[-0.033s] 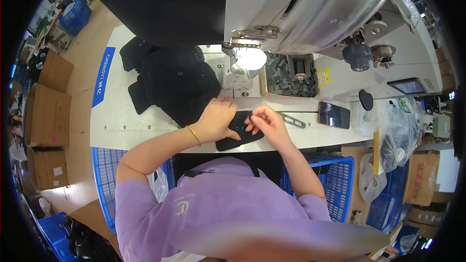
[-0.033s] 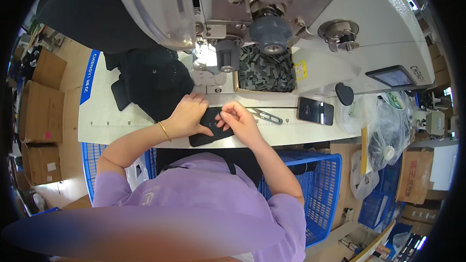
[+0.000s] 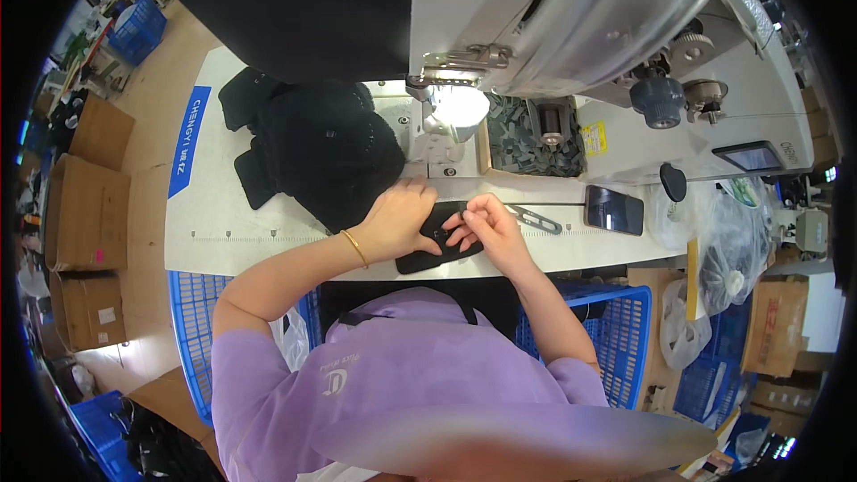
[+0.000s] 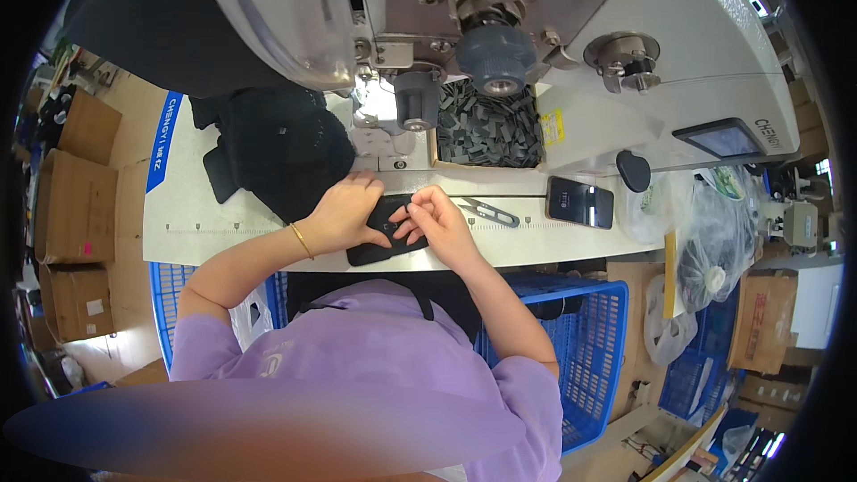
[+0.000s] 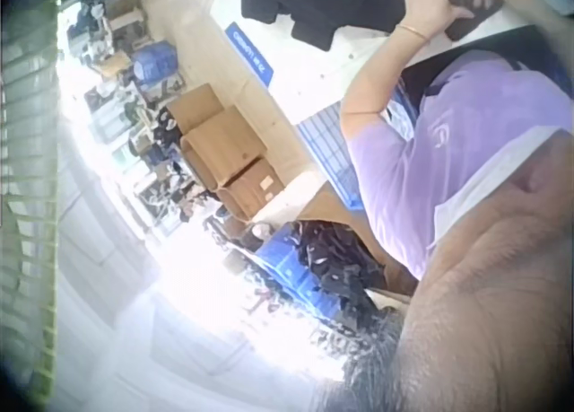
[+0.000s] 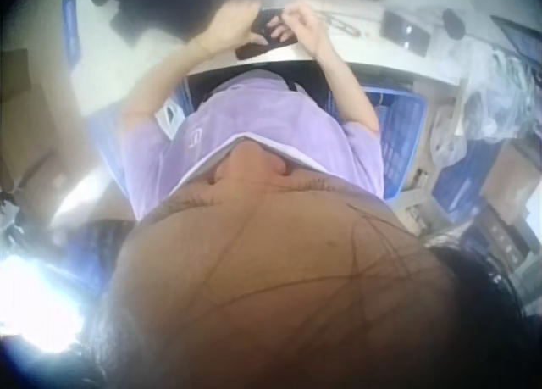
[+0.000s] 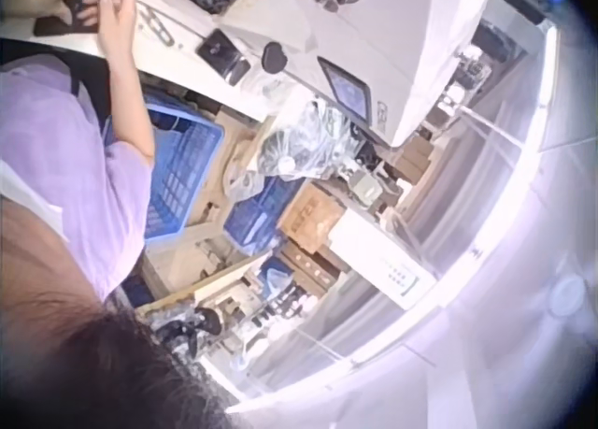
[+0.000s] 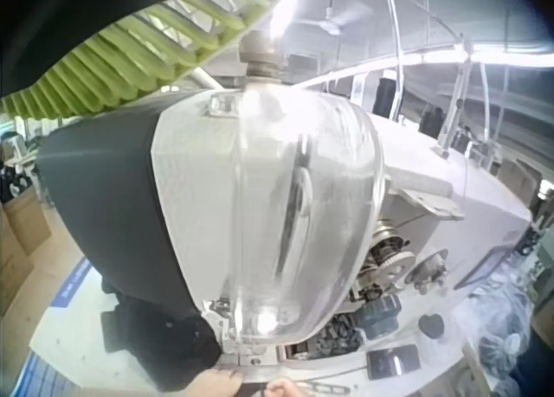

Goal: The person stitches together components of a shoe upper using an industrial sewing machine.

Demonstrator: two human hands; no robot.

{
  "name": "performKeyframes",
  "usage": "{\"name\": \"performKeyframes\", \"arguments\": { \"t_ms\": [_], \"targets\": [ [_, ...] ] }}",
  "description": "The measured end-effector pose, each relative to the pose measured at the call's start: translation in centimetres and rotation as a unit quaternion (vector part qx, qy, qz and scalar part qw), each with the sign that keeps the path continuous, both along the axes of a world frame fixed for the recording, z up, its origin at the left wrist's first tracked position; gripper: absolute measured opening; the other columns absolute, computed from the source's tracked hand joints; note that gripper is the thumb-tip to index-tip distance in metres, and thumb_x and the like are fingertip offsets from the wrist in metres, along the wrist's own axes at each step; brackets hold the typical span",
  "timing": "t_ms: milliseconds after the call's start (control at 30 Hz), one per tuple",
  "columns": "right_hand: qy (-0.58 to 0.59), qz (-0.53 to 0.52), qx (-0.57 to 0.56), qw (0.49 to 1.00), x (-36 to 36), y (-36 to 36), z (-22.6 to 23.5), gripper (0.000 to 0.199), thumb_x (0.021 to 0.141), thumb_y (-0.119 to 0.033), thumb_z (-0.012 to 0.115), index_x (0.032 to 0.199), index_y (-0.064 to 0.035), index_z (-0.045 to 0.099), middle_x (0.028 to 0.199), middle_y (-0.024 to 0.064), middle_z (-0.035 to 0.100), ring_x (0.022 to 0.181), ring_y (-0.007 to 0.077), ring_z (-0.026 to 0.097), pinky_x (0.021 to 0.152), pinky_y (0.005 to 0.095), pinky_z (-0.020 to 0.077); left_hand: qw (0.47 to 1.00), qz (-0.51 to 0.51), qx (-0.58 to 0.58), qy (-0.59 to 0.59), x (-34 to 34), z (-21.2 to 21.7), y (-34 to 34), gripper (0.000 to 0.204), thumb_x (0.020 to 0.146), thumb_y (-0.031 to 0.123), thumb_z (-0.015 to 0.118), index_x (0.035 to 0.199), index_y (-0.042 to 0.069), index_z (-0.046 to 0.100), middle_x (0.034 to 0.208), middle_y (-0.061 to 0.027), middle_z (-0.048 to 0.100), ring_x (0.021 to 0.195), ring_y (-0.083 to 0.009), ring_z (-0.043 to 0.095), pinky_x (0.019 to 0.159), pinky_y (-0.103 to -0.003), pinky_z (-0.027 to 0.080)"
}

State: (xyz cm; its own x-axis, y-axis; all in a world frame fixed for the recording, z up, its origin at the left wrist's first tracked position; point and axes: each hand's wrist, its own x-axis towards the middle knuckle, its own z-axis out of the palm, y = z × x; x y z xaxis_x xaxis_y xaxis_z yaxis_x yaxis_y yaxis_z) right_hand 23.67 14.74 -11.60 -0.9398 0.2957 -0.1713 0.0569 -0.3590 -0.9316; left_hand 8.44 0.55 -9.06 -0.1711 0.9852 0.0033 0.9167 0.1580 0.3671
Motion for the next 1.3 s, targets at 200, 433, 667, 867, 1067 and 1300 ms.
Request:
{"name": "performKeyframes", "arguments": {
  "t_ms": [200,433,667,867,1067,1300],
  "targets": [
    [-0.028,0.009,0.032,0.999,0.3,-0.1,-1.5,0.008,0.094,-0.007,0.051,0.1,-0.0024,0.051,0.085,0.0119,0.065,0.07,0.015,0.064,0.063,0.0237,0.0507,0.894,0.155,0.038,-0.418,-1.7,-0.9,-2.2,0.06,0.067,0.009,0.079,0.118,0.0,0.048,0.092,-0.0112,0.062,0.084,-0.0212,0.064,0.075,-0.032,0.051],
    [0.001,-0.029,0.045,0.999,0.4,-0.2,-1.9,0.013,0.091,-0.006,0.056,0.102,0.0013,0.061,0.086,0.0096,0.066,0.073,0.0132,0.063,0.066,0.0244,0.0508,0.759,0.273,0.132,-0.576,2.3,-4.0,-3.7,0.023,0.082,0.003,0.066,0.103,-0.004,0.062,0.095,-0.0071,0.067,0.081,-0.0104,0.062,0.072,-0.026,0.051],
    [-0.009,-0.05,0.009,0.999,0.4,-1.6,-0.1,0.011,0.089,-0.005,0.059,0.097,0.0018,0.061,0.085,0.0103,0.067,0.072,0.0133,0.064,0.066,0.0233,0.0514,0.728,0.298,0.175,-0.592,2.6,-3.7,-3.4,0.015,0.086,0.007,0.063,0.097,-0.003,0.064,0.085,-0.0048,0.068,0.073,-0.0069,0.06,0.065,-0.023,0.05],
    [-0.015,-0.036,0.116,0.992,-0.8,-2.7,0.2,0.01,0.085,-0.006,0.065,0.092,-0.0003,0.061,0.079,0.0034,0.064,0.065,0.0079,0.06,0.058,0.0203,0.0464,0.79,0.214,0.171,-0.548,2.7,-2.0,-3.2,0.017,0.085,0.006,0.065,0.099,-0.003,0.065,0.088,-0.0043,0.068,0.075,-0.0063,0.06,0.066,-0.022,0.05],
    [0.067,-0.272,0.324,0.903,-1.4,-1.7,3.8,0.023,0.084,-0.007,0.065,0.106,-0.0014,0.059,0.093,0.004,0.062,0.081,0.009,0.058,0.067,0.0229,0.0463,0.702,0.23,0.219,-0.638,2.5,3.2,-4.2,0.019,0.082,0.003,0.068,0.1,-0.003,0.066,0.093,-0.0058,0.068,0.08,-0.0084,0.062,0.072,-0.024,0.052],
    [0.07,-0.12,0.09,0.986,-0.6,-1.3,6.6,0.022,0.088,-0.006,0.062,0.108,0.0021,0.06,0.094,0.0033,0.065,0.083,0.0074,0.06,0.074,0.0225,0.0498,0.665,0.228,0.219,-0.676,1.8,5.4,-3.2,0.022,0.079,-0.002,0.067,0.1,-0.004,0.064,0.094,-0.0082,0.068,0.081,-0.0123,0.065,0.074,-0.026,0.054]
  ]
}}
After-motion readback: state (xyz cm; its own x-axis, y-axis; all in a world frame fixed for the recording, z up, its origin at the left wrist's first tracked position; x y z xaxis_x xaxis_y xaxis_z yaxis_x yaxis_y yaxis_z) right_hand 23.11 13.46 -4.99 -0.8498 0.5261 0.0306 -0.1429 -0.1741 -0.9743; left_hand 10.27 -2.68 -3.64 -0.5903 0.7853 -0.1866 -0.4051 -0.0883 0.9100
